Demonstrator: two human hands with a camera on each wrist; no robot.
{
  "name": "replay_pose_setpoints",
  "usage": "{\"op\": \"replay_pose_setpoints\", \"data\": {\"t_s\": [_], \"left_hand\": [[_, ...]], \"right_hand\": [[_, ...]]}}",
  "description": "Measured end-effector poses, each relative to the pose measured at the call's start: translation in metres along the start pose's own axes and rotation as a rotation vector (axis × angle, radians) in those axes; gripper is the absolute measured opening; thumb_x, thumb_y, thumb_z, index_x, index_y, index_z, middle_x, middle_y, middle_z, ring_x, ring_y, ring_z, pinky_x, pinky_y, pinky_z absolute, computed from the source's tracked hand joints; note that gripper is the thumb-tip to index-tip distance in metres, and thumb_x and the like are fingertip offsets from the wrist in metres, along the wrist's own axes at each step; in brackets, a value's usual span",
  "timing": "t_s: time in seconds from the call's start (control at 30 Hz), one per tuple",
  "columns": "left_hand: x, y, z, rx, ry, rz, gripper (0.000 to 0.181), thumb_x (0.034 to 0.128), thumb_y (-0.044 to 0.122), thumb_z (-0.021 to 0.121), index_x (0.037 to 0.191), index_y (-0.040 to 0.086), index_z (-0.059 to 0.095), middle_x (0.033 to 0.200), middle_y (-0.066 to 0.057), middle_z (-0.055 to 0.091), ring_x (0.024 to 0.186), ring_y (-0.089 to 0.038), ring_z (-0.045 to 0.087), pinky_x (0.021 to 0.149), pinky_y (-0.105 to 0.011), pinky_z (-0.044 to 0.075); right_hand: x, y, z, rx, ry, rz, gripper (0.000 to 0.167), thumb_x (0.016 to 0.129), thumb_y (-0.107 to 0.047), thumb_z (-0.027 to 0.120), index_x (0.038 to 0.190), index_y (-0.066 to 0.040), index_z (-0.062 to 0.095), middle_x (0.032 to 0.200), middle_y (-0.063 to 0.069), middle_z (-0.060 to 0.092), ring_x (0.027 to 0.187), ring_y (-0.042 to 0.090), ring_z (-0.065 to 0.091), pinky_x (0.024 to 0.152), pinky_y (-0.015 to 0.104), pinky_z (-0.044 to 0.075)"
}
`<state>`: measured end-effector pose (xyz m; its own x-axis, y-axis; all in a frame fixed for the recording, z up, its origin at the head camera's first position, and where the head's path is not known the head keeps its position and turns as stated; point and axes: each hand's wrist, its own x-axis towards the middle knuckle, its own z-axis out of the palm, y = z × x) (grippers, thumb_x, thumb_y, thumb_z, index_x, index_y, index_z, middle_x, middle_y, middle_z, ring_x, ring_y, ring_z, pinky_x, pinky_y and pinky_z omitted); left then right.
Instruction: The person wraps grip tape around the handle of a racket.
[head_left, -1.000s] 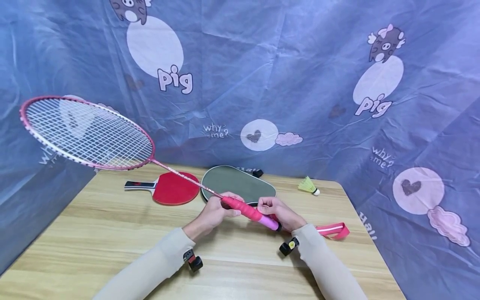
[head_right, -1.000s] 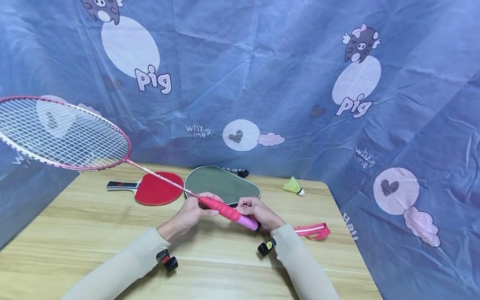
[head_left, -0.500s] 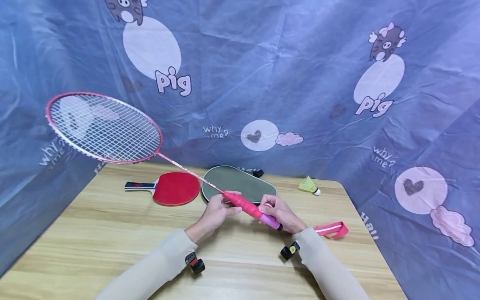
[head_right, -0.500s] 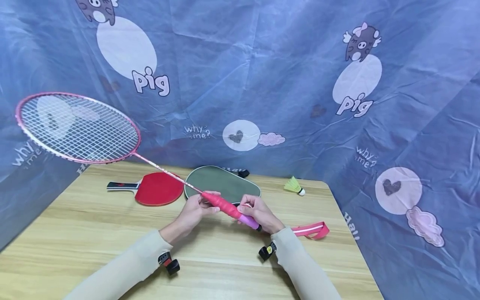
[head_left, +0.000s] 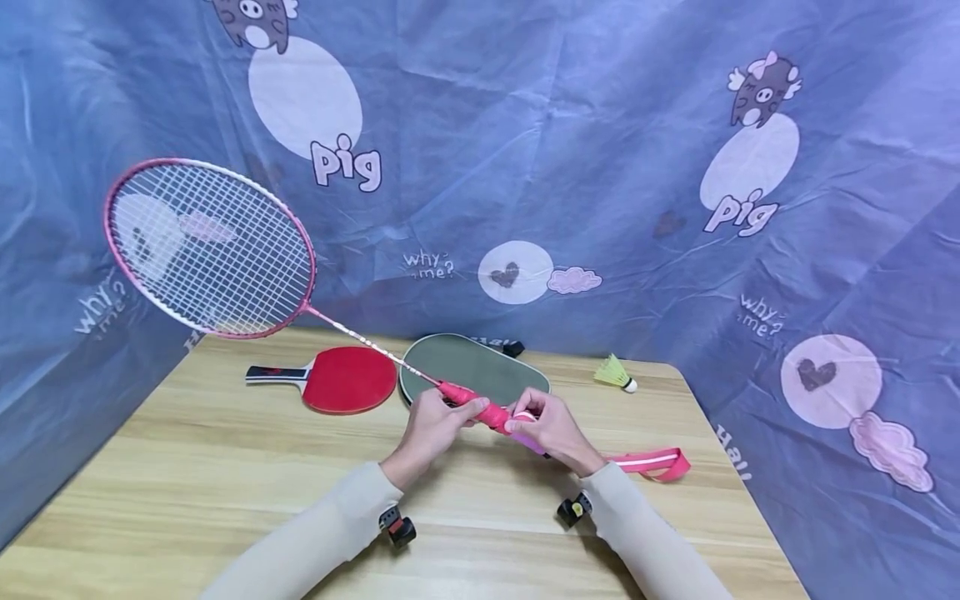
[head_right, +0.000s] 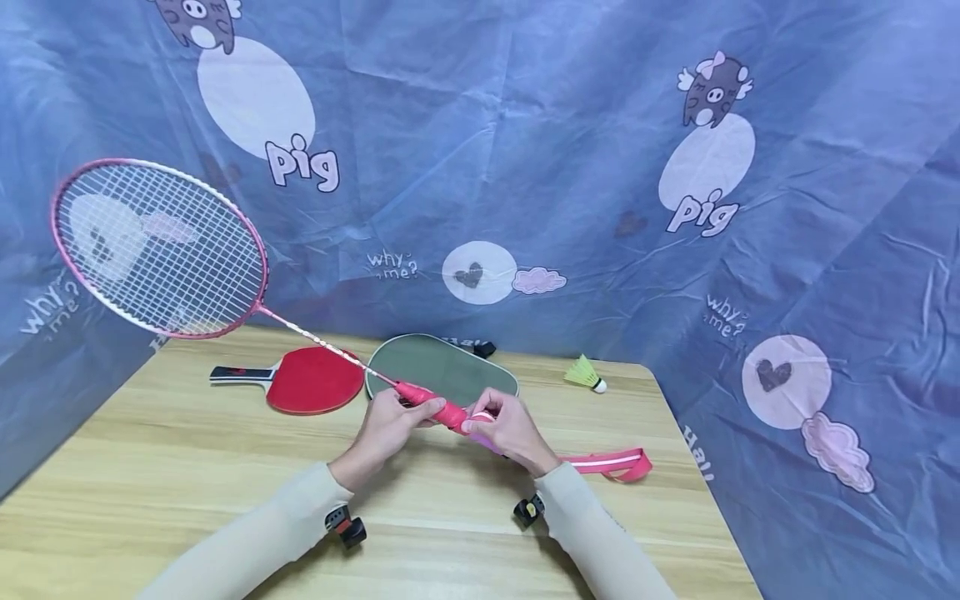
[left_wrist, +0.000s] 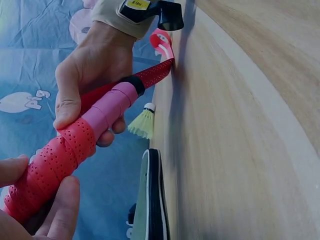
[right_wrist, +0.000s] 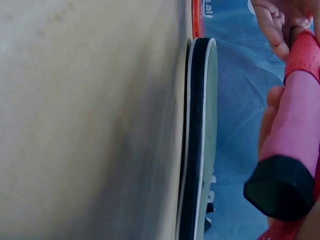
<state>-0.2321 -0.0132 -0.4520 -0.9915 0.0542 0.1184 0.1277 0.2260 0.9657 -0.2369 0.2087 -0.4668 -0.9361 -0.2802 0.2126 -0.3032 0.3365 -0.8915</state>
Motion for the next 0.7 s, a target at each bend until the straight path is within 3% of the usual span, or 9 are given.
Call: {"op": "replay_pose_setpoints", "data": {"t_s": [0.1,0.27,0.43,0.7], "left_hand": [[0.000,0.000,-0.002,0.018,0.020,-0.001,0.028,0.0796,0.037,0.085,0.087,0.011,0.077,0.079,-0.002,0.076,0.074,-0.012,0.058,0.069,-0.027,0.044],[0.001,0.002,-0.003,-0.011,-0.004,-0.029,0.024,0.0794,0.033,0.086,0.091,0.013,0.078,0.086,-0.002,0.077,0.082,-0.014,0.062,0.079,-0.031,0.046],[0.002,0.005,-0.003,-0.030,-0.051,-0.015,0.020,0.0803,0.025,0.085,0.096,0.015,0.079,0.093,-0.001,0.079,0.088,-0.013,0.063,0.088,-0.033,0.046],[0.001,0.004,-0.005,-0.092,-0.127,-0.010,0.024,0.0806,0.013,0.082,0.104,0.009,0.077,0.101,-0.003,0.078,0.093,-0.014,0.062,0.089,-0.032,0.046]], "right_hand": [[0.000,-0.004,-0.003,-0.096,0.020,0.027,0.019,0.079,-0.011,0.083,0.085,-0.007,0.066,0.089,0.008,0.074,0.077,0.012,0.063,0.066,0.022,0.050],[0.000,-0.013,-0.016,-0.238,-0.008,0.057,0.011,0.081,-0.021,0.084,0.083,-0.021,0.073,0.083,-0.004,0.074,0.080,0.013,0.063,0.070,0.023,0.052],[0.001,-0.015,-0.027,-0.243,-0.124,0.045,0.003,0.089,-0.018,0.077,0.089,-0.015,0.076,0.091,-0.001,0.076,0.084,0.010,0.063,0.074,0.021,0.054],[0.005,-0.010,-0.030,-0.176,-0.096,0.105,0.007,0.088,-0.016,0.077,0.089,-0.009,0.075,0.085,0.001,0.075,0.080,0.008,0.059,0.072,0.023,0.049]]}}
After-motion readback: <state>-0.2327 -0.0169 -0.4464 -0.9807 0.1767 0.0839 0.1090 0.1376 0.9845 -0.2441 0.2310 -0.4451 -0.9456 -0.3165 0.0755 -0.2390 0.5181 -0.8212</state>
